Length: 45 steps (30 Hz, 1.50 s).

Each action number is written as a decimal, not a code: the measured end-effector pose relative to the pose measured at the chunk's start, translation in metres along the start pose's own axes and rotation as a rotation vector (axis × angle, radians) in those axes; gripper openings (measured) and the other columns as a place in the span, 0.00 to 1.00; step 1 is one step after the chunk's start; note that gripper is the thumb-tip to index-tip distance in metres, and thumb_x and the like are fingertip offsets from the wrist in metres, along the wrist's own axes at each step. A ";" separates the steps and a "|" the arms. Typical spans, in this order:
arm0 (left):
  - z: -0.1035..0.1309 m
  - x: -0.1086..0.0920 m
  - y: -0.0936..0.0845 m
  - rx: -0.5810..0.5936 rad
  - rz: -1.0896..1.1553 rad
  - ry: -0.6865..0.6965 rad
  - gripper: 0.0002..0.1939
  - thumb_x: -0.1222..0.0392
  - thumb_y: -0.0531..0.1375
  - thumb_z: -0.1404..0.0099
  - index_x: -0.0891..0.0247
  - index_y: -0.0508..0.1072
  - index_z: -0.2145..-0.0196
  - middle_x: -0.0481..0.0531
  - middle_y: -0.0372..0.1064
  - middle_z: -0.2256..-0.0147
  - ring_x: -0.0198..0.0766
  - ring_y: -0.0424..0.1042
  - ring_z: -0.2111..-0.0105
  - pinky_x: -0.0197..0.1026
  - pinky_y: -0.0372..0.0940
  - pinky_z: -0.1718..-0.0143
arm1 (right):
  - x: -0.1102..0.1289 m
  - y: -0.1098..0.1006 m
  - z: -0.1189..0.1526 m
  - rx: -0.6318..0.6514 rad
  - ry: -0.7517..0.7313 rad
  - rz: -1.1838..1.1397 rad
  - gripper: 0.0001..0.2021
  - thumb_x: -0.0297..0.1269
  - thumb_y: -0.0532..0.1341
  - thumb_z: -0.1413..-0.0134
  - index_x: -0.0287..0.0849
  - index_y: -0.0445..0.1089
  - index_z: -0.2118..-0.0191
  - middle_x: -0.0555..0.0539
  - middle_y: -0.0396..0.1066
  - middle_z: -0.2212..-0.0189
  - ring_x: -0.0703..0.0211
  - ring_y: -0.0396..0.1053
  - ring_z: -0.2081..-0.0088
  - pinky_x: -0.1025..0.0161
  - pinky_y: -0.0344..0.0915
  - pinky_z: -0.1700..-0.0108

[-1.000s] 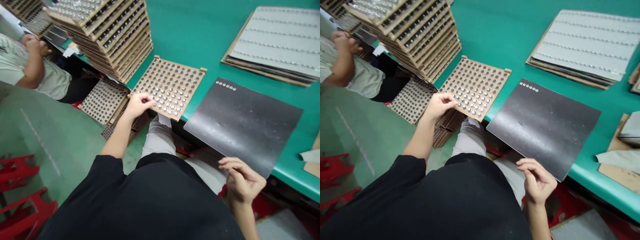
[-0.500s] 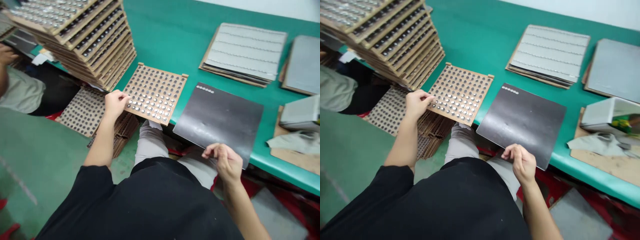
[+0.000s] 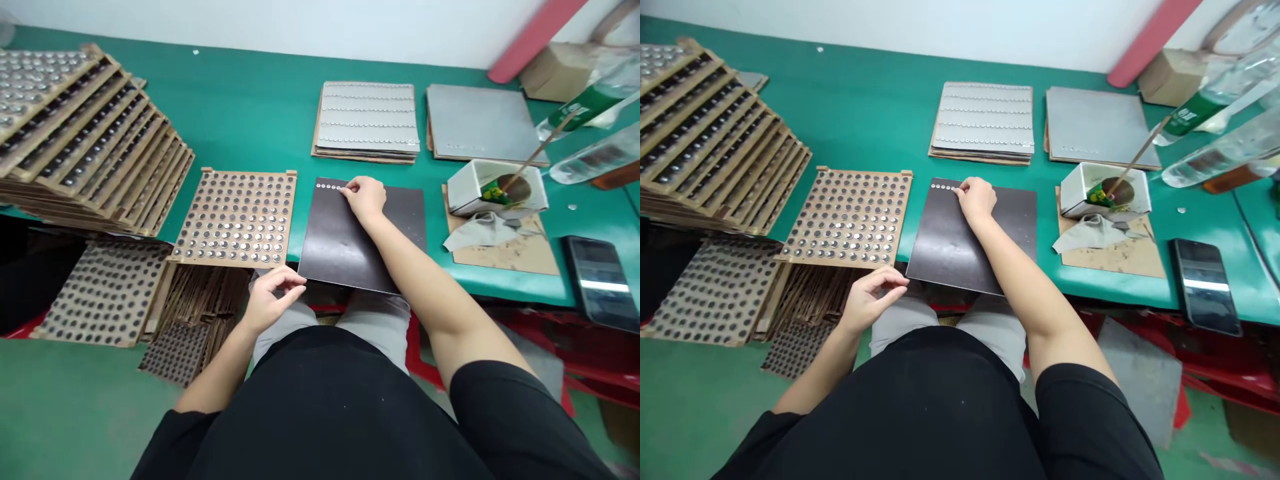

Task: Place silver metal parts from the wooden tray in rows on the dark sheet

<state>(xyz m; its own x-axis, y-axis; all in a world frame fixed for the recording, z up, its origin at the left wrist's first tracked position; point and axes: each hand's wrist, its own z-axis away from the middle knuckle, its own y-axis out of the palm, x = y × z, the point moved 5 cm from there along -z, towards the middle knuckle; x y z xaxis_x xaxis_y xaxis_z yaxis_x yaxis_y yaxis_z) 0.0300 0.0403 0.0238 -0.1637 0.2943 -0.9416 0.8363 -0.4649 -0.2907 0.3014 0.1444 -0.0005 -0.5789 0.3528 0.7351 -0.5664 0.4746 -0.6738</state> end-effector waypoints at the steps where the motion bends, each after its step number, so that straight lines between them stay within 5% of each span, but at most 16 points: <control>1: 0.001 0.001 0.004 0.003 0.022 -0.022 0.04 0.63 0.63 0.40 0.66 0.77 0.72 0.54 0.73 0.72 0.34 0.70 0.73 0.35 0.65 0.73 | 0.000 0.002 -0.002 -0.010 0.013 0.005 0.08 0.30 0.69 0.55 0.42 0.69 0.78 0.50 0.70 0.77 0.63 0.60 0.72 0.59 0.63 0.58; 5: 0.001 0.002 0.015 0.014 0.125 -0.116 0.09 0.62 0.64 0.40 0.66 0.74 0.77 0.52 0.70 0.76 0.33 0.68 0.74 0.36 0.63 0.71 | -0.003 -0.003 -0.004 -0.015 0.045 -0.003 0.04 0.28 0.69 0.56 0.39 0.74 0.76 0.50 0.70 0.79 0.65 0.60 0.74 0.61 0.62 0.62; 8: 0.000 0.003 0.022 0.008 0.225 -0.178 0.10 0.61 0.65 0.41 0.66 0.74 0.78 0.50 0.68 0.76 0.32 0.66 0.74 0.36 0.62 0.70 | 0.001 -0.017 0.017 0.026 -0.094 -0.100 0.02 0.27 0.68 0.56 0.39 0.77 0.75 0.49 0.74 0.78 0.63 0.67 0.74 0.63 0.64 0.64; 14: -0.007 0.010 0.047 0.022 0.572 -0.343 0.07 0.60 0.68 0.48 0.65 0.79 0.70 0.52 0.72 0.70 0.30 0.65 0.75 0.34 0.59 0.76 | 0.019 -0.060 0.124 0.081 -0.582 -0.403 0.04 0.31 0.66 0.50 0.45 0.79 0.72 0.51 0.79 0.74 0.63 0.72 0.74 0.64 0.69 0.69; 19: -0.012 0.006 0.065 -0.009 0.695 -0.411 0.14 0.53 0.70 0.48 0.66 0.74 0.77 0.48 0.68 0.76 0.25 0.60 0.80 0.32 0.56 0.77 | 0.013 -0.072 0.182 0.044 -0.707 -0.526 0.06 0.26 0.66 0.50 0.45 0.79 0.69 0.51 0.79 0.75 0.64 0.74 0.74 0.67 0.71 0.70; 33: -0.008 -0.004 0.076 0.025 0.678 -0.435 0.14 0.55 0.71 0.50 0.66 0.74 0.81 0.45 0.63 0.80 0.25 0.56 0.81 0.34 0.53 0.77 | -0.005 -0.067 0.197 0.069 -0.550 -0.646 0.08 0.26 0.67 0.50 0.48 0.80 0.68 0.52 0.79 0.74 0.64 0.75 0.73 0.67 0.73 0.69; 39: -0.004 -0.002 0.077 -0.048 0.642 -0.404 0.12 0.58 0.70 0.48 0.66 0.74 0.80 0.45 0.63 0.79 0.25 0.57 0.80 0.33 0.54 0.76 | -0.027 -0.055 0.201 0.130 -0.140 -0.796 0.08 0.41 0.64 0.44 0.47 0.80 0.66 0.52 0.78 0.75 0.67 0.71 0.78 0.67 0.71 0.73; 41: -0.003 -0.001 0.075 -0.084 0.598 -0.352 0.10 0.59 0.70 0.47 0.65 0.75 0.80 0.45 0.63 0.79 0.26 0.58 0.79 0.33 0.55 0.75 | -0.030 -0.052 0.203 0.208 -0.044 -0.791 0.14 0.50 0.64 0.46 0.44 0.79 0.65 0.51 0.76 0.76 0.68 0.68 0.79 0.68 0.67 0.77; 45: -0.002 -0.001 0.070 -0.098 0.515 -0.265 0.09 0.59 0.69 0.46 0.64 0.76 0.79 0.46 0.66 0.77 0.28 0.62 0.75 0.35 0.60 0.71 | -0.016 -0.052 0.208 0.437 -0.115 -0.692 0.18 0.52 0.68 0.54 0.41 0.73 0.78 0.53 0.68 0.83 0.70 0.60 0.82 0.69 0.58 0.81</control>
<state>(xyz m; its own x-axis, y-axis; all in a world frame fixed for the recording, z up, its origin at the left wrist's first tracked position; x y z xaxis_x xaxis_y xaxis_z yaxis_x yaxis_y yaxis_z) 0.0902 0.0093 0.0049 0.1620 -0.1736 -0.9714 0.8853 -0.4092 0.2207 0.2180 -0.0538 0.0077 -0.0579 0.0002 0.9983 -0.9803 0.1892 -0.0569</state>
